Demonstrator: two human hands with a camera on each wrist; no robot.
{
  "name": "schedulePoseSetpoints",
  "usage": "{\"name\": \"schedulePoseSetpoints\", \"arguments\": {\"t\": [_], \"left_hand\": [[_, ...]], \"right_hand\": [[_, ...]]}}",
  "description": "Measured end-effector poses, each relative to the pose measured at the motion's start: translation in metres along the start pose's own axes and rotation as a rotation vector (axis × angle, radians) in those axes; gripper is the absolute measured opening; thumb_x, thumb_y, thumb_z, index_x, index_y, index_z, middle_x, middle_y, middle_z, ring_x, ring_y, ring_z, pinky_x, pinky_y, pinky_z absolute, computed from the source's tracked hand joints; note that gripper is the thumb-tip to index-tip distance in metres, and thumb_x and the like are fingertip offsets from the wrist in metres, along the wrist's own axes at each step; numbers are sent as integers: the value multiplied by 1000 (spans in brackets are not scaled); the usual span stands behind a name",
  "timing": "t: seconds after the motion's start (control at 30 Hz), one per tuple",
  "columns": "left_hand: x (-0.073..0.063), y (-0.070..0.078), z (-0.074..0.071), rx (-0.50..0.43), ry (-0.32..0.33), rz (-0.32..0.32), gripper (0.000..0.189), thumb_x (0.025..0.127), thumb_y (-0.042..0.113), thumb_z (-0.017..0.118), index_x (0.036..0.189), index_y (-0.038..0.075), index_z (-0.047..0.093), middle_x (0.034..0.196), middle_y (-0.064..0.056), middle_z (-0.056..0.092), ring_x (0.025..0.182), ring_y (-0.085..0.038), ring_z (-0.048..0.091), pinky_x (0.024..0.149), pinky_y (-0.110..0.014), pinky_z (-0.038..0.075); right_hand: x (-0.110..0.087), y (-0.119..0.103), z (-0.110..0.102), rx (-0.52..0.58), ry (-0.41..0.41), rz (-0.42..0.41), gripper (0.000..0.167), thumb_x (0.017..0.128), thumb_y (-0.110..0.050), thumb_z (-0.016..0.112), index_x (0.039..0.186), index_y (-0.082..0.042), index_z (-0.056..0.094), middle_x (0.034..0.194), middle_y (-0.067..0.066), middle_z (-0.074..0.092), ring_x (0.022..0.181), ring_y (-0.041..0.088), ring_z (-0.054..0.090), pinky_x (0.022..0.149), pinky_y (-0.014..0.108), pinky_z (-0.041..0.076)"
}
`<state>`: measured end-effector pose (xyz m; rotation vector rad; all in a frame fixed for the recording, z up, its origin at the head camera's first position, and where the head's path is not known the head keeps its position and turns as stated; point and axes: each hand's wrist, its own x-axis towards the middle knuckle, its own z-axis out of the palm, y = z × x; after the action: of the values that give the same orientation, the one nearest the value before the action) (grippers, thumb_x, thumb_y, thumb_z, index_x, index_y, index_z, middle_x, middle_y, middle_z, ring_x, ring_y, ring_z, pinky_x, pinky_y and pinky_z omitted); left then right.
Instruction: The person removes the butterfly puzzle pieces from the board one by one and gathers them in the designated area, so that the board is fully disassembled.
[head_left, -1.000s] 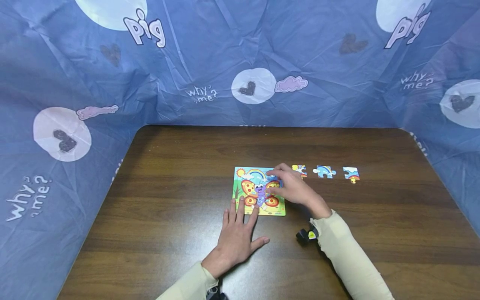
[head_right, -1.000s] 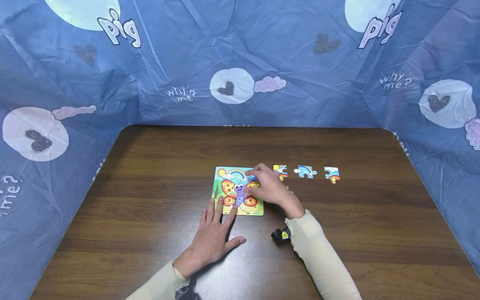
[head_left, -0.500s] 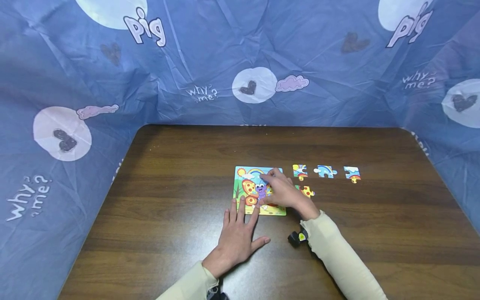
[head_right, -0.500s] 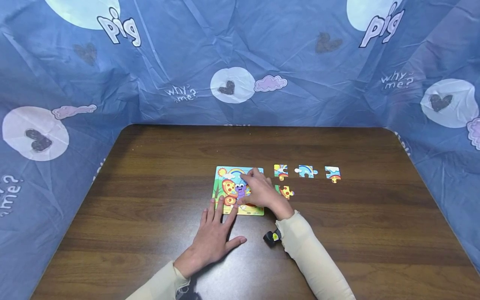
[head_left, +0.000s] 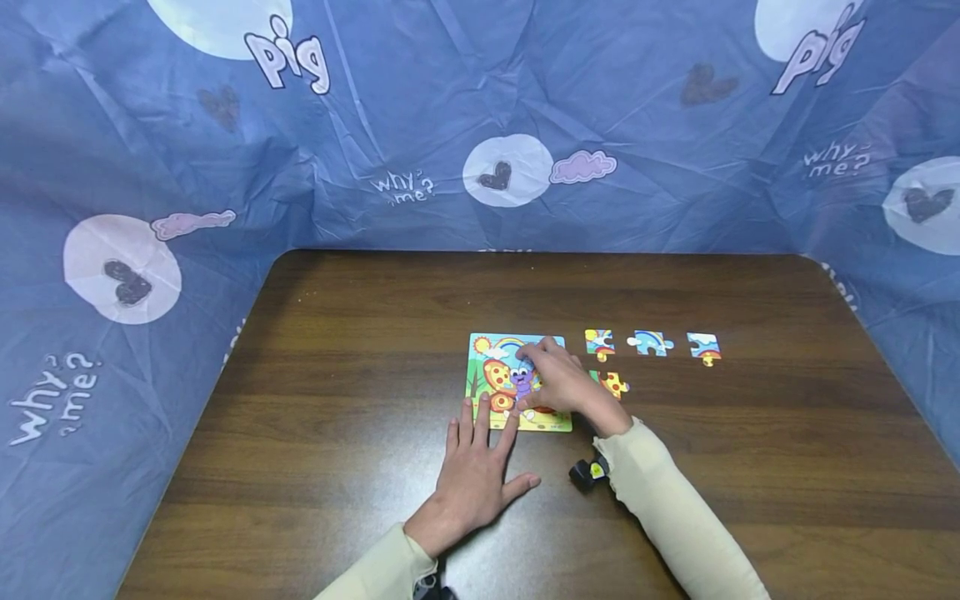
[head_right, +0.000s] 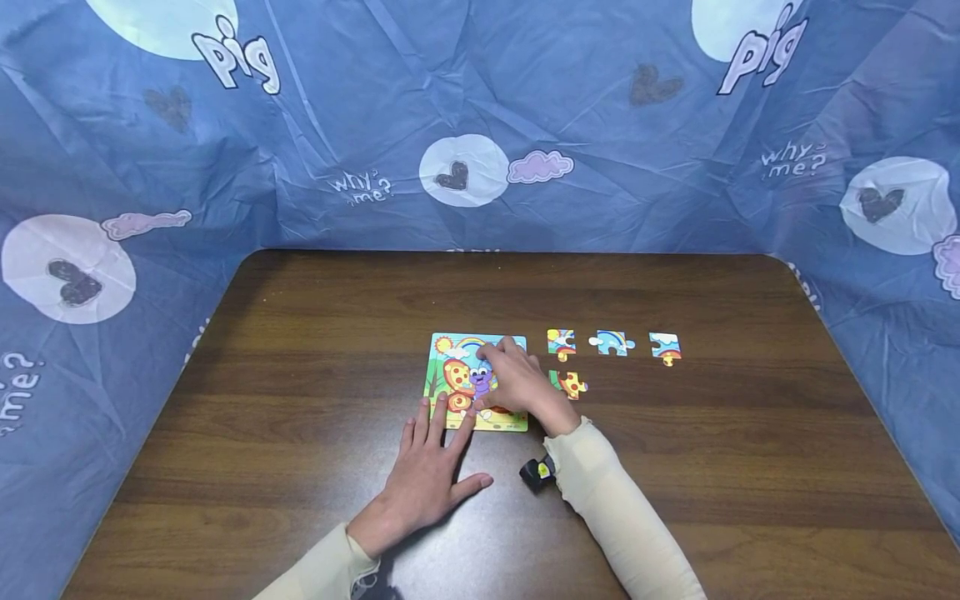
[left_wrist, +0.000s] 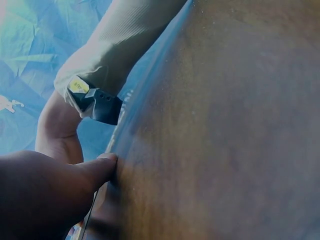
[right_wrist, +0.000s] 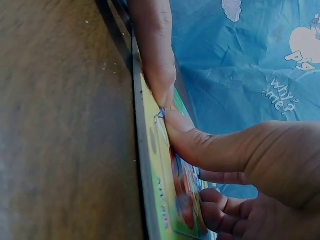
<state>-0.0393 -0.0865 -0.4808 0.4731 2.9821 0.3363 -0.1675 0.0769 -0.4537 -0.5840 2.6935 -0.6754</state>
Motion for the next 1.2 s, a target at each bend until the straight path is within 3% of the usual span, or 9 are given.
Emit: {"name": "schedulePoseSetpoints", "arguments": {"t": [0.33, 0.67, 0.9, 1.2], "left_hand": [[1, 1, 0, 4, -16, -7, 89, 90, 69, 54, 161, 23, 24, 164, -29, 19, 151, -52, 21, 117, -65, 29], [0, 1, 0, 5, -27, -11, 90, 90, 69, 53, 161, 24, 21, 165, -28, 18, 151, -51, 20, 118, -64, 28], [0, 1, 0, -5, -36, -12, 89, 91, 69, 52, 161, 23, 22, 165, -29, 16, 152, -51, 18, 118, -65, 27], [0, 1, 0, 4, -11, -8, 90, 90, 69, 54, 161, 23, 23, 164, -29, 20, 151, -51, 21, 117, -64, 29]], "right_hand": [[5, -1, -3, 0, -21, 3, 74, 69, -27, 92, 129, -8, 54, 121, 16, 56, 104, 27, 56, 94, 53, 48], [2, -1, 0, 7, 13, 11, 74, 69, -27, 91, 130, -13, 52, 122, 16, 59, 108, 29, 58, 93, 54, 45], [-1, -3, 1, -8, 27, 24, 75, 69, -28, 91, 131, -13, 51, 125, 17, 60, 114, 32, 59, 99, 56, 44], [-4, -6, 4, -68, 96, 4, 78, 69, -27, 91, 133, -11, 51, 132, 15, 63, 124, 36, 56, 90, 48, 38]]}}
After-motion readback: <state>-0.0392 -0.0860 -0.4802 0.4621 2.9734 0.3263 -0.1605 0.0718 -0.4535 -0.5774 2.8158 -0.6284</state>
